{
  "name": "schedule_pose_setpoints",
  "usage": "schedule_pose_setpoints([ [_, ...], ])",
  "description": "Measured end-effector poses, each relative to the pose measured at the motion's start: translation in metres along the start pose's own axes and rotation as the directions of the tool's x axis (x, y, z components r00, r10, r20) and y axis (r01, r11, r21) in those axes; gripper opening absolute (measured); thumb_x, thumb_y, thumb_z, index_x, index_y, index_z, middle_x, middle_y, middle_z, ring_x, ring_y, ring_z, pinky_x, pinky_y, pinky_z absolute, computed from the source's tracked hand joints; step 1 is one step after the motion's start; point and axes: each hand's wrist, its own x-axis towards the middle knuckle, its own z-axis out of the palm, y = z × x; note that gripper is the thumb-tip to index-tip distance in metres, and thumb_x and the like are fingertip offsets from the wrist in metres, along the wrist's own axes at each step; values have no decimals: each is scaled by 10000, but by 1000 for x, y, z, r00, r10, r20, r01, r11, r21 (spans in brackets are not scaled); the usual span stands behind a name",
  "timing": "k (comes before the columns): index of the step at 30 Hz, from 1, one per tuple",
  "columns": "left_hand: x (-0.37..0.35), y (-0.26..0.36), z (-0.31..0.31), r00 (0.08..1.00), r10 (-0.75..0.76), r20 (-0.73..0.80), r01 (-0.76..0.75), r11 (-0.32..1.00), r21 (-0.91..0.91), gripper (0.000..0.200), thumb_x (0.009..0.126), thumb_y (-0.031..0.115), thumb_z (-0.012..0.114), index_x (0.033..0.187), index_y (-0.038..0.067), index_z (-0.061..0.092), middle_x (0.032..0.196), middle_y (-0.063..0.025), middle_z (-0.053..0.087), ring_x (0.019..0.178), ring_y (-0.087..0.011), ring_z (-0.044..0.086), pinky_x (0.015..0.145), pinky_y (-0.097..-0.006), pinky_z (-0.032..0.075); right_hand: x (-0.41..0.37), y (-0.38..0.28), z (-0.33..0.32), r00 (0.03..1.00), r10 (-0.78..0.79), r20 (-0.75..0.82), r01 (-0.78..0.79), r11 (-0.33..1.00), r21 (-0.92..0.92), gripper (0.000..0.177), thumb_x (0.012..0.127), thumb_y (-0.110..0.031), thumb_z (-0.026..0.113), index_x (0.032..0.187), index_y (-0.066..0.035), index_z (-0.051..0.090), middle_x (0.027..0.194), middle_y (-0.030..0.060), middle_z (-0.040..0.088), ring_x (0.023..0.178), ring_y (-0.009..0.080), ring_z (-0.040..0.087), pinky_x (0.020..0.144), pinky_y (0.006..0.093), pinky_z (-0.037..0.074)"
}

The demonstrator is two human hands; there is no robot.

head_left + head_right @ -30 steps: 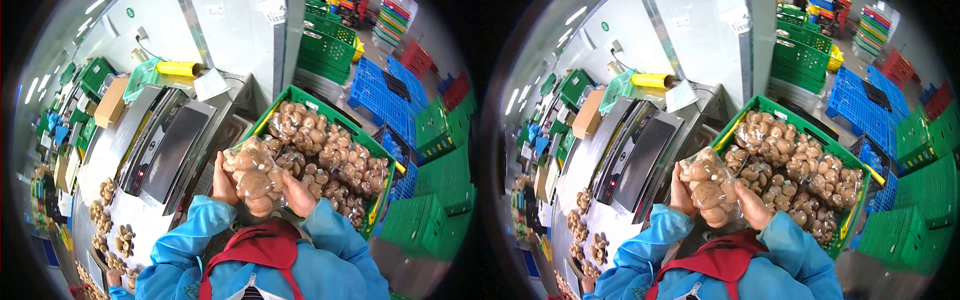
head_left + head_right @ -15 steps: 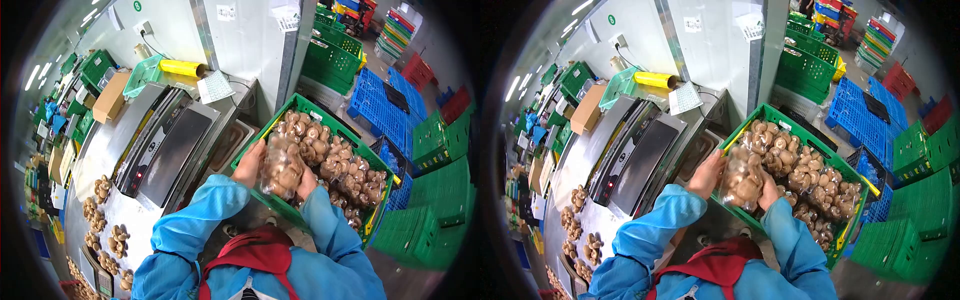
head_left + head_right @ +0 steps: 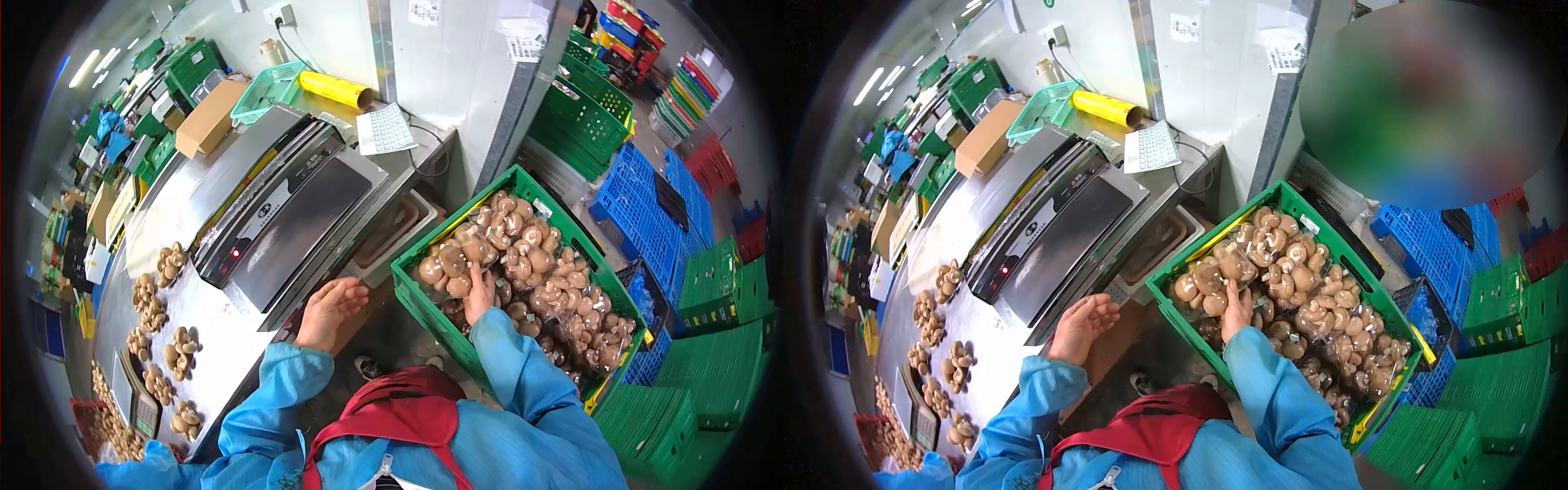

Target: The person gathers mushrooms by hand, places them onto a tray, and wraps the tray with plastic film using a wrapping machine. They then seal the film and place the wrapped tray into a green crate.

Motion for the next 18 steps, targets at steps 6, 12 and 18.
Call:
schedule_pose_setpoints([
  [6, -26, -35, -26, 988, -31, -152, 14, 994, -111, 250, 941, 212, 467, 1073, 16, 547, 961, -107, 632, 877, -195, 609, 831, -292, 478, -10, -21, 13, 997, -62, -47, 13, 738, -675, 692, 913, -494, 409, 1340, 39, 300, 1318, 246, 400, 1194, 362, 410, 962, 409, 352],
  [12, -56, -71, -51, 957, -17, -289, -12, 995, -96, 268, 904, 225, 524, 1077, 26, 571, 972, -106, 644, 834, -177, 624, 733, -274, 476, 30, -10, -9, 983, 69, 171, 167, 57, -984, 456, 943, -336, 350, 1193, 12, 507, 1229, 216, 503, 1159, 361, 453, 957, 405, 359],
  [18, -85, -73, -117, 887, 30, -461, -113, 982, -154, 270, 910, 203, 530, 1093, 6, 555, 973, -84, 627, 844, -144, 614, 759, -265, 498, -8, -44, -9, 945, 326, -40, -300, 807, -509, 679, 837, -630, 439, 1229, -76, 450, 1075, 97, 570, 874, 238, 584, 669, 357, 516],
])
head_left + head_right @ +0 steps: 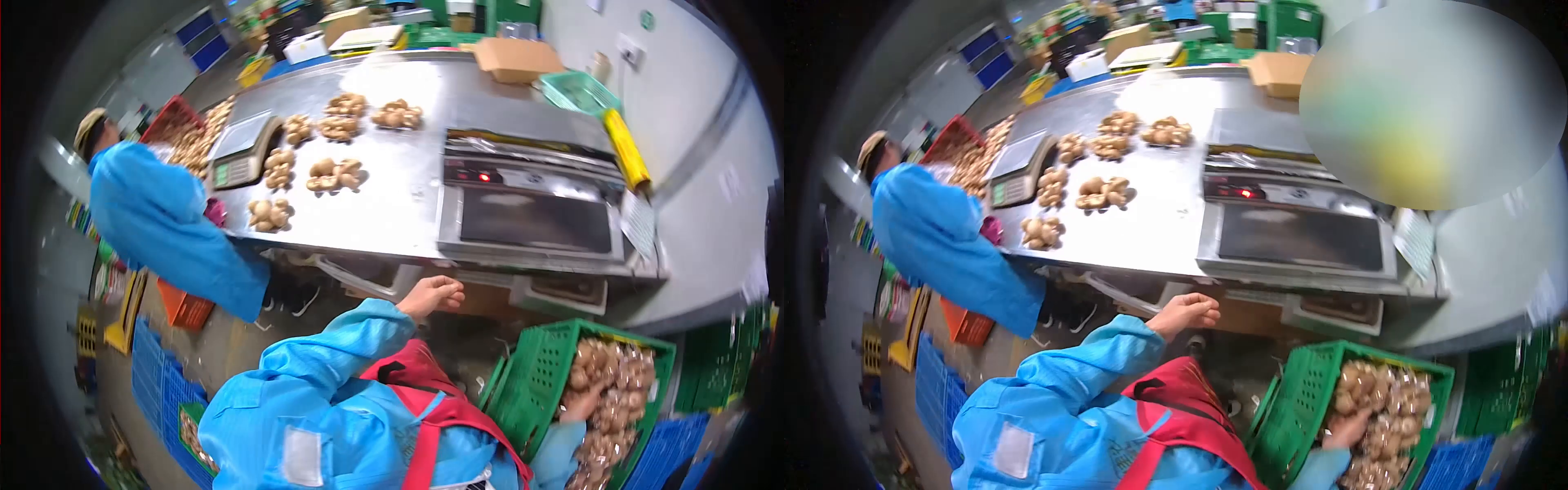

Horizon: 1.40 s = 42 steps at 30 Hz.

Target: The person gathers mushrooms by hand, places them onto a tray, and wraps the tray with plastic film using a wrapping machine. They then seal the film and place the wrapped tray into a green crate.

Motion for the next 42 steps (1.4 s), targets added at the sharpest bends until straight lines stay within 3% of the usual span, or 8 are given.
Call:
schedule_pose_setpoints([
  [4, 39, 28, -96, 928, 230, -293, -280, 949, -142, 314, 875, 209, 571, 1096, -12, 550, 989, -117, 627, 842, -167, 614, 751, -281, 486, 32, 6, -35, 697, -688, -205, 619, 720, -312, 320, 914, -299, 500, 1113, -51, 468, 780, 41, 508, 636, 108, 485, 441, 220, 378],
  [6, 61, 53, -157, 732, 364, -576, -458, 889, -20, 326, 839, 190, 611, 1102, 2, 567, 921, -75, 635, 796, -133, 577, 704, -268, 445, -15, -27, 19, 834, -552, 15, 542, 813, -214, 297, 912, -255, 496, 1131, -55, 478, 782, 39, 522, 589, 82, 478, 447, 211, 371],
  [10, 99, 101, -310, 256, 606, -753, -613, 704, 358, 391, 858, 186, 589, 1178, -21, 501, 1038, -126, 594, 950, -189, 556, 870, -309, 426, -102, -38, 205, 769, -235, 594, 457, 853, -254, 317, 895, -215, 506, 1119, 9, 508, 855, 99, 608, 624, 119, 560, 527, 227, 459],
  [14, 129, 129, -422, 246, 479, -842, -196, 876, 441, 531, 852, 288, 562, 1240, -55, 447, 1183, -260, 525, 1073, -325, 541, 915, -364, 425, -142, -5, 383, 368, 242, 898, 434, 809, -396, 290, 883, -82, 538, 1121, 79, 507, 939, 159, 629, 760, 167, 612, 680, 257, 488],
  [20, 170, 136, -481, 479, 352, -804, -84, 930, 357, 565, 883, 373, 490, 1252, -52, 439, 1165, -248, 543, 1062, -327, 545, 904, -361, 425, -131, 92, 619, 263, 370, 891, 485, 748, -453, 597, 825, -167, 623, 1323, 34, 362, 1160, 178, 538, 990, 201, 564, 801, 302, 470],
  [23, 165, 143, -472, 717, 142, -682, -298, 948, -115, 531, 895, 381, 478, 1201, -52, 481, 1116, -179, 570, 975, -259, 566, 855, -364, 448, -140, 135, 700, 349, 307, 885, 525, 718, -457, 694, 801, -146, 640, 1388, -44, 283, 1237, 188, 477, 843, 171, 558, 733, 299, 476],
  [29, 138, 154, -441, 781, 95, -617, -293, 929, -228, 474, 876, 395, 530, 1190, 41, 499, 1136, -79, 528, 1042, -224, 482, 842, -401, 415, -113, 156, 708, 158, 190, 969, 669, 701, -247, 784, 725, -219, 681, 1375, -27, 287, 1284, 244, 407, 1193, 330, 427, 991, 388, 370],
  [42, 155, 333, -201, 927, 359, -105, -374, 901, -221, 367, 924, 363, 467, 1175, 102, 522, 1111, -6, 548, 1036, -157, 498, 823, -337, 424, -65, -148, 614, 272, -98, 957, 657, 746, -110, 710, 754, -164, 699, 1343, -14, 330, 1164, 171, 486, 847, 185, 560, 671, 276, 501],
])
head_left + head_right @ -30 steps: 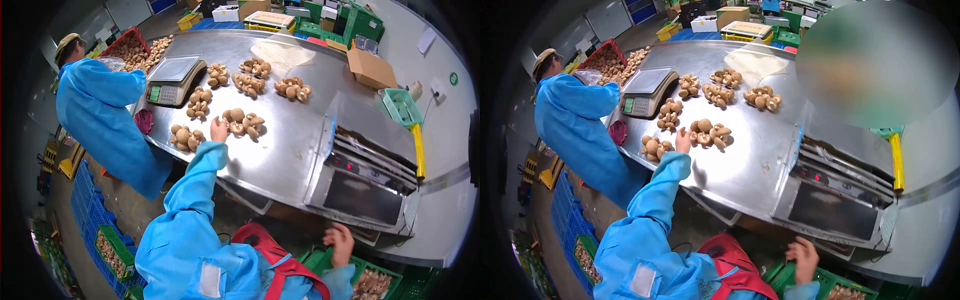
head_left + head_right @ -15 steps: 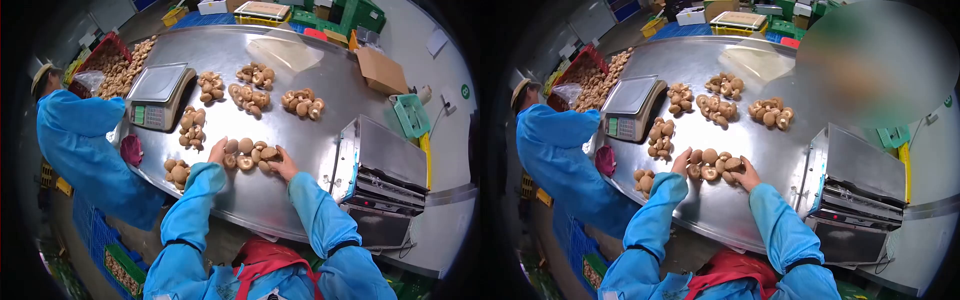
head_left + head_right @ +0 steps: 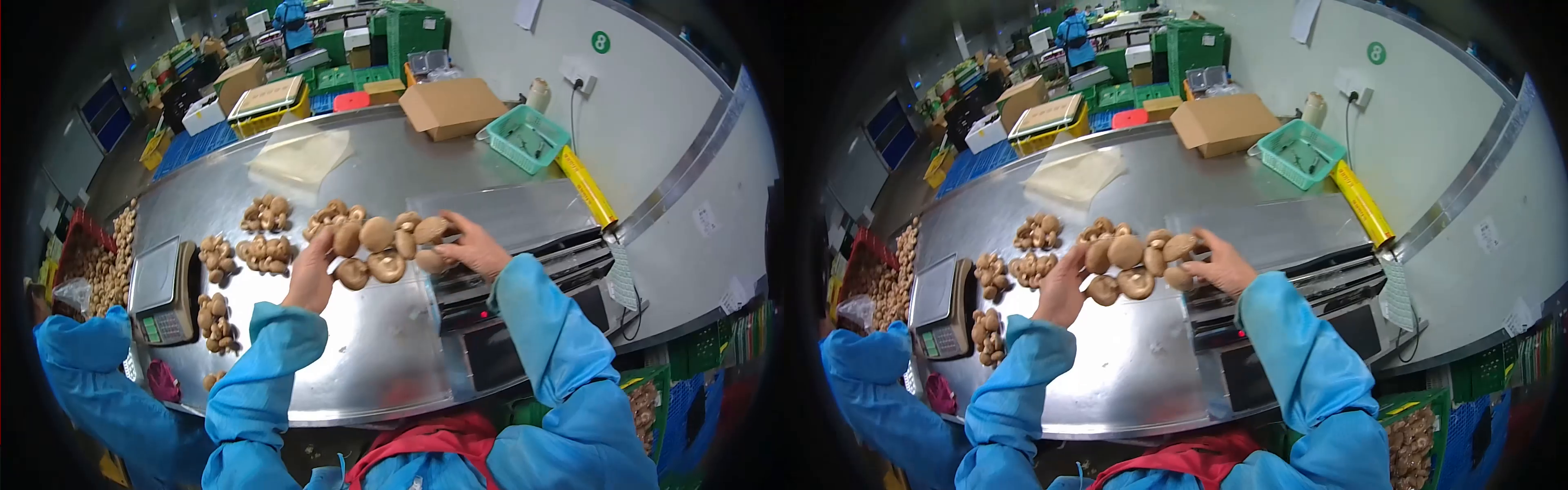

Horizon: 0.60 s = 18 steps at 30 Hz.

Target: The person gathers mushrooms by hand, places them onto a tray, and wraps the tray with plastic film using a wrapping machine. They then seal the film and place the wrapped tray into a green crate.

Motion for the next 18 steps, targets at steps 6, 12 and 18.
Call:
schedule_pose_setpoints([
  [6, 77, -72, 120, 990, -138, 30, 139, 990, -28, 465, 878, 434, 540, 1154, 65, 480, 1136, -56, 487, 1069, -210, 432, 864, -412, 370, 4, 39, -163, 996, 88, -16, -88, 996, -14, 765, 747, -171, 720, 1369, -33, 297, 1260, 195, 450, 987, 216, 552, 694, 277, 509],
  [12, 92, -101, 178, 967, -256, -21, 254, 966, -56, 496, 916, 368, 487, 1281, 41, 412, 1240, -94, 481, 1154, -230, 433, 946, -373, 347, -10, 58, -228, 988, 152, -19, -150, 986, 74, 733, 766, -157, 702, 1366, -38, 298, 1231, 198, 481, 1002, 219, 554, 725, 277, 499],
  [18, 42, -88, 100, 835, 376, 403, -527, 333, 782, 404, 828, 158, 607, 1208, 48, 525, 1048, -74, 596, 966, -206, 559, 834, -322, 424, -73, 23, -294, 969, -127, 213, 237, 726, -645, 494, 768, -52, 611, 1242, -84, 478, 992, 100, 573, 896, 232, 560, 754, 337, 458],
])
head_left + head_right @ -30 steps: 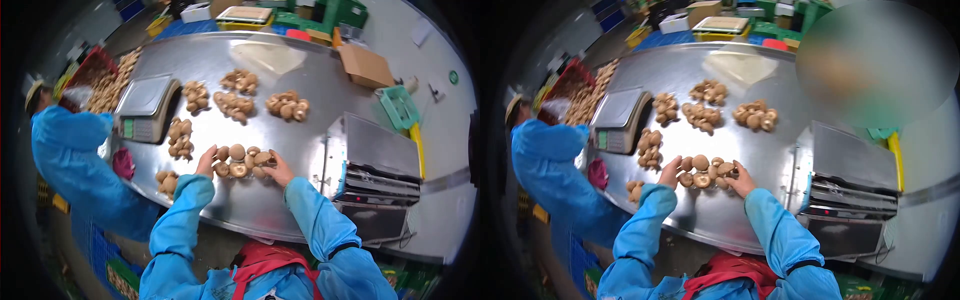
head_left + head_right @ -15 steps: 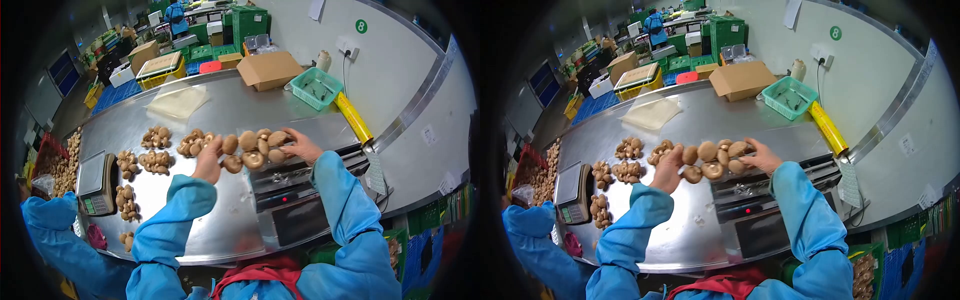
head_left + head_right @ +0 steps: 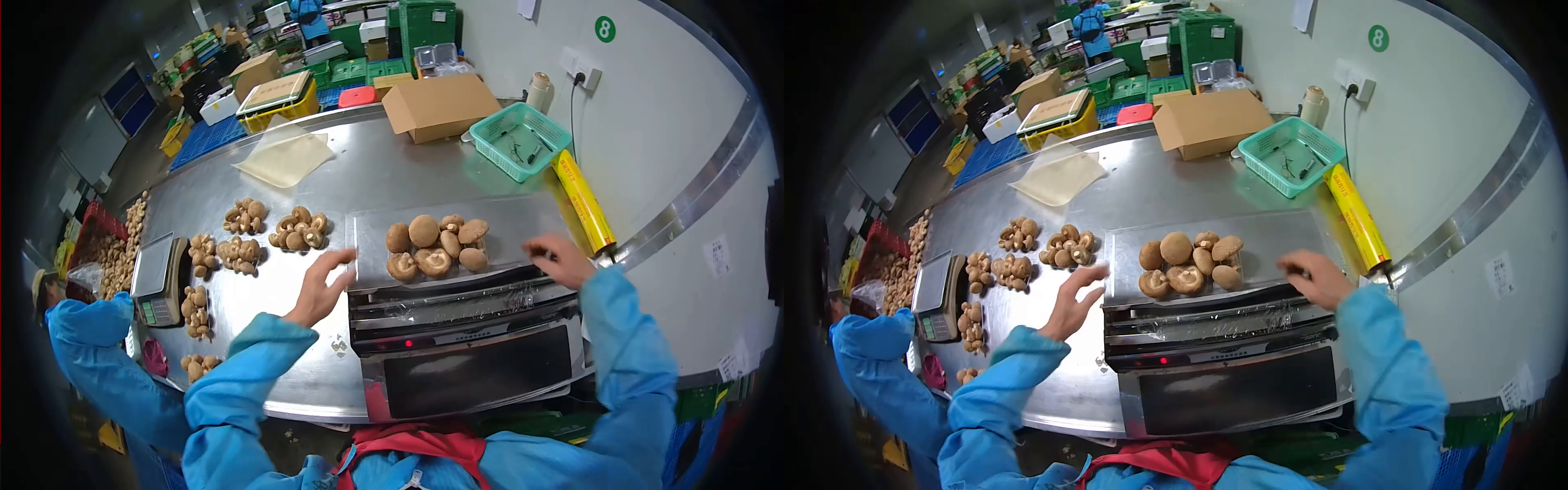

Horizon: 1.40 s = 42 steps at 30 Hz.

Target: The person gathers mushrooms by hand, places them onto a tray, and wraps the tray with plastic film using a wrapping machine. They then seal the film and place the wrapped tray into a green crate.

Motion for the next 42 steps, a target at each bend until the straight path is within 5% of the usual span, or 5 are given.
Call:
schedule_pose_setpoints([
  [12, 6, 30, 29, 668, 254, 700, -694, 551, 462, 386, 773, 119, 604, 1148, 197, 553, 860, -4, 518, 832, -166, 522, 744, -324, 389, 5, 6, 54, 887, -427, 177, 444, 893, -73, 89, 809, -21, 572, 867, -70, 526, 930, 95, 568, 802, 249, 584, 657, 362, 483],
  [18, -34, 48, 34, 953, -283, 110, 298, 805, -513, 68, 889, 112, 538, 919, 51, 543, 1079, -113, 588, 723, -154, 589, 614, -291, 486, -19, -21, 50, 959, 264, 102, -177, 280, 943, 37, 921, -57, 442, 894, -32, 446, 1045, 210, 578, 983, 313, 602, 854, 384, 519],
  [25, -32, 118, -19, 979, -148, -138, -26, 586, -810, 87, 951, 99, 418, 917, 26, 452, 1010, -230, 619, 895, -283, 644, 772, -398, 545, -32, -96, -20, 980, 152, -125, 65, 345, 936, 22, 919, -61, 438, 904, -50, 450, 968, 230, 625, 958, 355, 616, 829, 437, 525],
  [32, 125, 85, -40, 733, 679, -34, -641, 707, 300, 350, 868, -35, 452, 1210, 36, 425, 1140, -185, 580, 1004, -302, 603, 867, -338, 510, 94, -65, -51, 772, -570, -281, 455, 805, -381, 406, 793, 78, 506, 1164, -84, 525, 1191, 177, 540, 1113, 299, 529, 971, 365, 430],
  [42, 145, -48, 18, 860, 179, 478, -438, 739, 512, 537, 850, 170, 497, 1363, 148, 339, 1428, -174, 273, 1262, -364, 364, 1060, -397, 308, 156, 53, 28, 913, -400, 80, 357, 689, -631, 495, 818, -103, 518, 1304, -92, 426, 1374, 190, 361, 1270, 331, 353, 1052, 423, 287],
])
